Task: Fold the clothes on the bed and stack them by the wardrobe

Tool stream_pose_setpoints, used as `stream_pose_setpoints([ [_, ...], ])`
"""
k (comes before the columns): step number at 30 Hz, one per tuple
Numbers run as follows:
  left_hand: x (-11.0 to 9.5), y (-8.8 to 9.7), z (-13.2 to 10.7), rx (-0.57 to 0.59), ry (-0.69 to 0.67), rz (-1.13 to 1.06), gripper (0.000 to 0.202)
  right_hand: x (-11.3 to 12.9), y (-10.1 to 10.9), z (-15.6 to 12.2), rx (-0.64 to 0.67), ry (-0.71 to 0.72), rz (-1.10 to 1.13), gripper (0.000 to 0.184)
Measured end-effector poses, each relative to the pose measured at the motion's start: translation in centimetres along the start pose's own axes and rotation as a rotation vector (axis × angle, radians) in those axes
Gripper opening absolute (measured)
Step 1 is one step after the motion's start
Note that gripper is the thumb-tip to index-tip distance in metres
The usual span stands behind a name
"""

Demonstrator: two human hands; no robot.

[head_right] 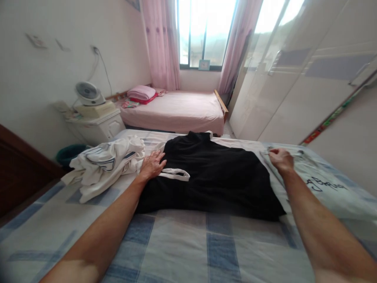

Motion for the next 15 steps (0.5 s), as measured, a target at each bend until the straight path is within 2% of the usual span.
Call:
stream_pose_setpoints([
  [2, 0.1, -0.1, 0.0, -0.001, 0.000, 0.001, 0.049, 1.1, -0.5, -2.1, -0.036, -0.070, -0.031, 0.041],
  [3, 0.1, -0.1, 0.0, 0.001, 0.000, 0.000, 0.050, 2.2, -1.1, -3.7, -0.028, -0.049, -0.030, 0.044],
  [5, 0.1, -0.2, 0.1, 0.008, -0.004, -0.002, 0.050, 4.6, -2.5, -7.2, 0.000, 0.095, -0.045, 0.050],
  [7, 0.2, -0.2, 0.1, 0.013, -0.005, 0.005, 0.050, 5.5, -4.3, -10.3, 0.060, 0.196, -0.125, 0.050],
  [9, 0.1, -0.2, 0.1, 0.013, -0.007, 0.022, 0.050, 4.3, -5.5, -12.0, 0.120, 0.191, -0.187, 0.050],
  [11, 0.0, -0.1, 0.1, 0.006, -0.014, 0.041, 0.049, 2.1, -5.4, -12.3, 0.136, 0.113, -0.179, 0.051],
  [15, -0.3, 0.6, 0.0, -0.042, -0.052, 0.056, 0.046, -0.7, -2.1, -12.1, 0.116, -0.025, -0.042, 0.048],
])
Point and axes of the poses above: each hand's wrist, its own z-axis towards the middle knuckle, its own y-axis out of the back of the hand, x = y × z, the point moved 8 cm from there along z, towards the middle knuckle, and after that the axes turned 14 degrees about -y, right-handed, at the moved point
